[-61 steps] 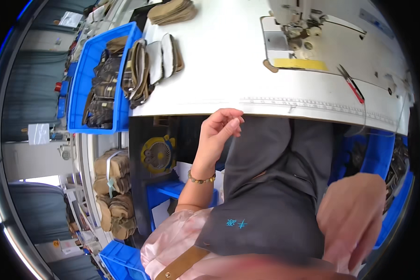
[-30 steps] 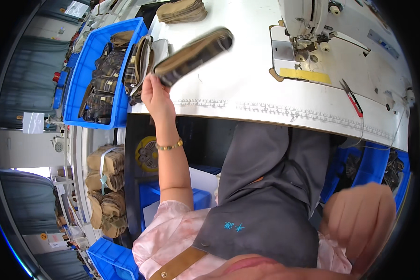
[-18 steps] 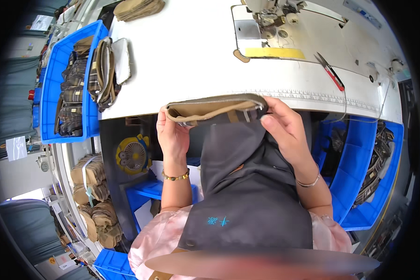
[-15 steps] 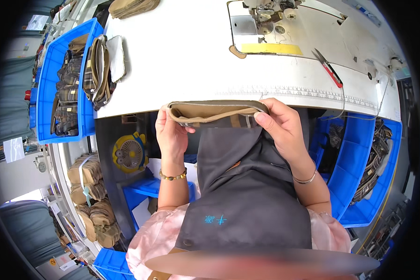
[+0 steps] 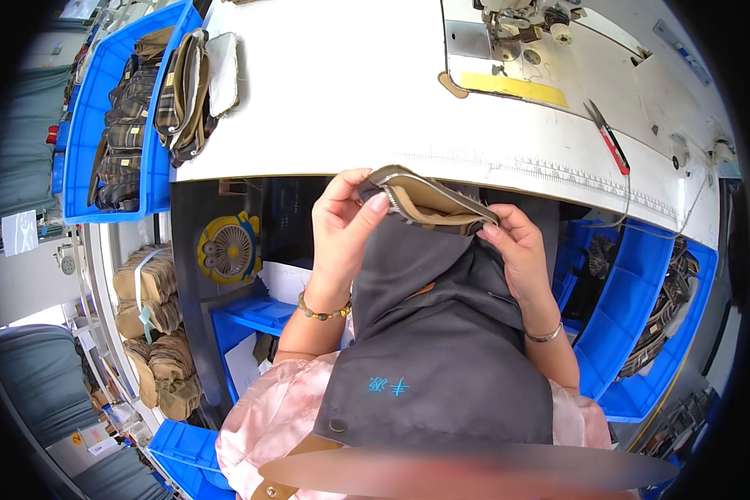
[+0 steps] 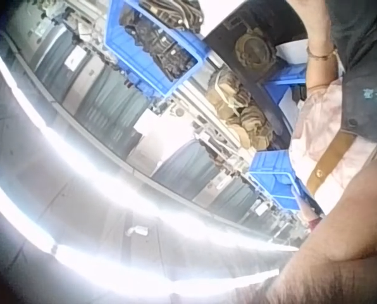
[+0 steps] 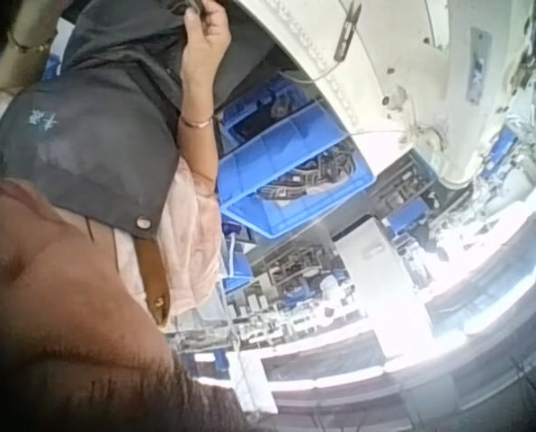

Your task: Sewing and trimming leather pieces for a pouch using an industrial sewing machine.

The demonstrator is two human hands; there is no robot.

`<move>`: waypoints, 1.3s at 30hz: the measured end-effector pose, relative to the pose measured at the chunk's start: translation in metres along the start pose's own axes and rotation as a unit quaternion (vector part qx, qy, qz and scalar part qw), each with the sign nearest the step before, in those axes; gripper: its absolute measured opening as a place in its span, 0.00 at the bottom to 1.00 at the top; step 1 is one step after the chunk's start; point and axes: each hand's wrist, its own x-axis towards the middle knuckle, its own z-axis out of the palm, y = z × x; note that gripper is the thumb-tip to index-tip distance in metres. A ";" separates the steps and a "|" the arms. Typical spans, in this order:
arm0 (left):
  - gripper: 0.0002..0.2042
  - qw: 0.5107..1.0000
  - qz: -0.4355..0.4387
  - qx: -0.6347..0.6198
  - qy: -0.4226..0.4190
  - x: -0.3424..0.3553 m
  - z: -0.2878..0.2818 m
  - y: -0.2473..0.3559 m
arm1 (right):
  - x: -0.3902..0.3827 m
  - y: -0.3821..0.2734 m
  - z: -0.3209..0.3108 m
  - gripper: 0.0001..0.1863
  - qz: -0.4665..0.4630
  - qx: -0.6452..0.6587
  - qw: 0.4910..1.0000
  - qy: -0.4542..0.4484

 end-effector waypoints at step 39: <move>0.22 0.970 0.030 0.237 -0.039 -0.010 0.044 0.008 | 0.004 0.032 -0.002 0.09 0.058 -0.008 0.998 -0.021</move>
